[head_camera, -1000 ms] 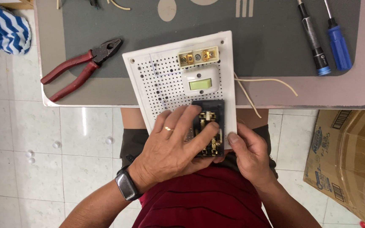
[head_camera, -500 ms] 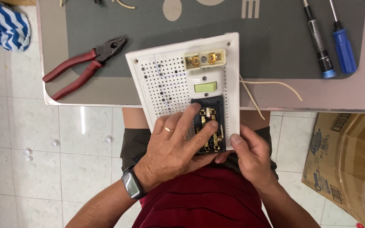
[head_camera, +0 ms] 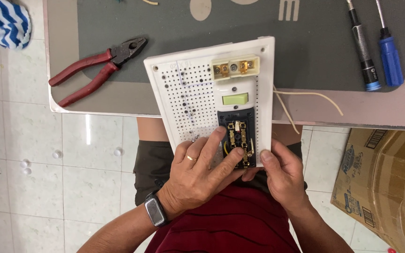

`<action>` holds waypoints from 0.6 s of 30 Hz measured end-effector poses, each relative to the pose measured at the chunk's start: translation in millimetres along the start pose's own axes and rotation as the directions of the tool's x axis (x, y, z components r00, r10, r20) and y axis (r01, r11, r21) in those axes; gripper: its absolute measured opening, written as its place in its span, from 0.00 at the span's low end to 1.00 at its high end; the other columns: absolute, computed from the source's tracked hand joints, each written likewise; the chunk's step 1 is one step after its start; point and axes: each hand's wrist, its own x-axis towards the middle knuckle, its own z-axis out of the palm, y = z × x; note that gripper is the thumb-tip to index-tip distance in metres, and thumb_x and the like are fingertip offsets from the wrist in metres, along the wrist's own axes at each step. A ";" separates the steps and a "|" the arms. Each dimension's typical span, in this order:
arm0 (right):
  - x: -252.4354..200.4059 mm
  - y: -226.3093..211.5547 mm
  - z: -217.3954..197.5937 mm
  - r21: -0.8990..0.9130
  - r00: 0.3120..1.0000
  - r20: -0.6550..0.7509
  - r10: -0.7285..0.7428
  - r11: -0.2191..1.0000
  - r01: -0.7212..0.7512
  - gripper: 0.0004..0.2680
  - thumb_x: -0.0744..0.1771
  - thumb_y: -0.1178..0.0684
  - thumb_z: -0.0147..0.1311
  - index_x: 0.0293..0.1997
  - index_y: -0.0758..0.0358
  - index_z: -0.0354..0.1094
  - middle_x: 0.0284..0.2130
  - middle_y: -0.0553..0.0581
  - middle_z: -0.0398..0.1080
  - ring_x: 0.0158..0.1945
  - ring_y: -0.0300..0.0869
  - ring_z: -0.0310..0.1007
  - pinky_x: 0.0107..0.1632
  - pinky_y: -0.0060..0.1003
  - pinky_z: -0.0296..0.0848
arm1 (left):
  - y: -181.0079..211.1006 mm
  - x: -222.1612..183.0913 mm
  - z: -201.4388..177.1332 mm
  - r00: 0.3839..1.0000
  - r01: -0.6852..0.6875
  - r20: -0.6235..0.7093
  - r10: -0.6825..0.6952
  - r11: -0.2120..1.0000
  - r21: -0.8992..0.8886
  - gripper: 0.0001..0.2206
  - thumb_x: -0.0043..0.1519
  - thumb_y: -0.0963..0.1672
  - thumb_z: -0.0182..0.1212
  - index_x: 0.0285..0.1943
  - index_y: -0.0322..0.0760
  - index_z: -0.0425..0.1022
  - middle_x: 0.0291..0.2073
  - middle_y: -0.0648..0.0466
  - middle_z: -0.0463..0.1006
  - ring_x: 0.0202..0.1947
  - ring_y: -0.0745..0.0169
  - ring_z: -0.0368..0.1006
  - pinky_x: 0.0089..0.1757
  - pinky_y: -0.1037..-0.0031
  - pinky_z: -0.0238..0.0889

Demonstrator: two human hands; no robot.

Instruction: Installing an electrical switch mechanism onto a mounting board using a screwdriver and pliers.

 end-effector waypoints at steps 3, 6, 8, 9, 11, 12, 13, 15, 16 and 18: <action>-0.2 -1.5 1.3 -0.014 1.000 -0.016 0.022 1.000 -0.022 0.15 0.68 0.52 0.44 0.55 0.77 0.60 0.38 0.70 0.72 0.20 0.53 0.74 0.24 0.38 0.81 | 0.1 -1.5 -2.1 1.000 -0.002 0.008 0.002 1.000 -0.005 0.20 0.66 0.53 0.64 0.61 0.47 0.67 0.51 0.46 0.74 0.42 0.54 0.73 0.41 0.64 0.65; -0.3 -0.7 1.7 -0.031 1.000 -0.019 -0.006 1.000 0.006 0.16 0.68 0.52 0.44 0.55 0.78 0.60 0.38 0.70 0.72 0.19 0.53 0.74 0.23 0.38 0.81 | 0.2 3.3 -5.6 0.999 -0.019 0.047 0.021 0.999 -0.032 0.17 0.65 0.52 0.66 0.57 0.46 0.70 0.46 0.52 0.73 0.40 0.55 0.72 0.38 0.66 0.60; -0.6 0.8 1.0 -0.021 1.000 -0.018 -0.007 1.000 0.007 0.16 0.68 0.52 0.44 0.56 0.78 0.59 0.38 0.70 0.72 0.19 0.53 0.74 0.23 0.38 0.81 | -0.1 6.8 -7.6 0.999 -0.018 0.042 0.019 0.999 -0.034 0.16 0.65 0.51 0.66 0.56 0.45 0.71 0.46 0.53 0.73 0.40 0.55 0.72 0.38 0.66 0.60; -1.4 1.8 0.7 -0.010 1.000 -0.021 -0.008 1.000 0.007 0.15 0.68 0.53 0.44 0.56 0.78 0.59 0.38 0.70 0.72 0.19 0.53 0.73 0.22 0.37 0.80 | 0.1 8.2 -8.7 0.999 -0.018 0.038 0.019 0.999 -0.038 0.15 0.66 0.51 0.65 0.56 0.45 0.71 0.45 0.53 0.73 0.40 0.56 0.72 0.38 0.66 0.60; -1.4 0.5 2.4 -0.013 1.000 -0.020 -0.021 1.000 0.021 0.16 0.68 0.53 0.44 0.56 0.78 0.59 0.38 0.69 0.72 0.19 0.52 0.73 0.21 0.37 0.80 | -0.1 6.4 -7.2 0.999 -0.015 0.037 0.017 0.999 -0.043 0.16 0.66 0.51 0.65 0.57 0.45 0.70 0.46 0.53 0.73 0.41 0.55 0.72 0.38 0.66 0.60; -1.5 -0.2 3.2 -0.017 0.999 -0.022 -0.037 0.999 0.037 0.16 0.68 0.52 0.44 0.57 0.78 0.59 0.39 0.68 0.71 0.19 0.51 0.72 0.21 0.36 0.79 | -0.2 5.6 -6.5 0.999 -0.016 0.035 0.018 0.999 -0.048 0.16 0.66 0.51 0.65 0.58 0.44 0.70 0.46 0.52 0.73 0.41 0.54 0.72 0.39 0.65 0.61; -1.8 0.0 3.4 -0.017 0.999 -0.020 -0.037 0.999 0.037 0.16 0.68 0.52 0.44 0.57 0.78 0.59 0.39 0.68 0.71 0.19 0.51 0.72 0.21 0.36 0.79 | -0.4 5.3 -6.2 0.999 -0.015 0.035 0.017 0.999 -0.047 0.16 0.66 0.51 0.65 0.58 0.44 0.70 0.46 0.52 0.73 0.41 0.54 0.72 0.39 0.65 0.61; -2.2 -0.3 3.0 -0.020 1.000 -0.029 -0.011 1.000 0.011 0.16 0.68 0.52 0.44 0.57 0.77 0.59 0.39 0.68 0.71 0.19 0.51 0.72 0.21 0.36 0.79 | -0.7 5.6 -5.1 1.000 -0.020 0.022 0.022 0.998 -0.056 0.17 0.66 0.51 0.66 0.58 0.44 0.70 0.46 0.52 0.73 0.41 0.54 0.72 0.38 0.65 0.62; -2.1 0.1 2.7 -0.021 1.000 -0.029 -0.012 1.000 0.012 0.16 0.68 0.52 0.44 0.57 0.77 0.59 0.39 0.68 0.71 0.19 0.51 0.72 0.21 0.36 0.79 | -1.4 5.3 -4.9 1.000 -0.021 0.021 0.022 0.998 -0.057 0.17 0.66 0.51 0.66 0.58 0.44 0.70 0.46 0.52 0.73 0.41 0.54 0.72 0.38 0.65 0.62; -2.4 1.0 1.9 -0.010 0.999 -0.035 0.000 1.000 -0.001 0.16 0.68 0.52 0.44 0.57 0.77 0.59 0.40 0.69 0.71 0.19 0.52 0.72 0.21 0.37 0.79 | -2.3 4.6 -4.4 0.999 -0.035 0.028 0.037 0.996 -0.080 0.17 0.66 0.50 0.66 0.58 0.42 0.70 0.47 0.51 0.72 0.41 0.53 0.71 0.37 0.65 0.62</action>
